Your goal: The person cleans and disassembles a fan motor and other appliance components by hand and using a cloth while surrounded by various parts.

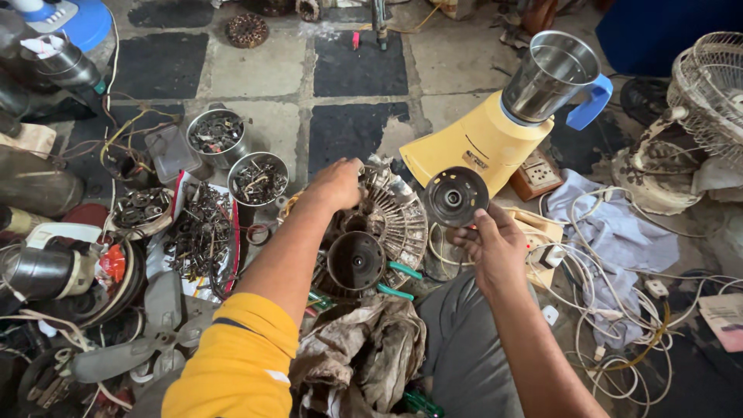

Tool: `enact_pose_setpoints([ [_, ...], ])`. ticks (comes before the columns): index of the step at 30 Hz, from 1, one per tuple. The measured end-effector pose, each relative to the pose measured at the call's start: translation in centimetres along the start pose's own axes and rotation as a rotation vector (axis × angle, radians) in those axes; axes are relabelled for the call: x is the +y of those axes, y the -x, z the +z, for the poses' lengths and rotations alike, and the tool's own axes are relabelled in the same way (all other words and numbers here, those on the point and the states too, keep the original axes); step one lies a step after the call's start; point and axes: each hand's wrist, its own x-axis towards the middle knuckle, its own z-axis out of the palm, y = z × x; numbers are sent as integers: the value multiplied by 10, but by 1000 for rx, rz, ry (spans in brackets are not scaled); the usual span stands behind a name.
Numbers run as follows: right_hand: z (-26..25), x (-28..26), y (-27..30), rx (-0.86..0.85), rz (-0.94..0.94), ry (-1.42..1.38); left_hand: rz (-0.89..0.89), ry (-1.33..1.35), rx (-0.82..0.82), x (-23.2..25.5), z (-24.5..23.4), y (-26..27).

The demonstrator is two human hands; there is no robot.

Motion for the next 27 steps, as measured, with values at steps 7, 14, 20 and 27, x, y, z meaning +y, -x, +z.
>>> enact_pose_setpoints([
  [7, -4, 2, -1, 37, -2, 36, -122, -42, -99, 20, -12, 10],
  [14, 3, -7, 3, 23, -28, 65, 9, -96, 103, 42, -38, 33],
  [20, 32, -14, 22, -197, 10, 35, -29, 1430, -51, 80, -6, 98],
  [27, 35, -20, 91, -112, -385, 1027, 166, 2298, -213, 52, 7, 171],
])
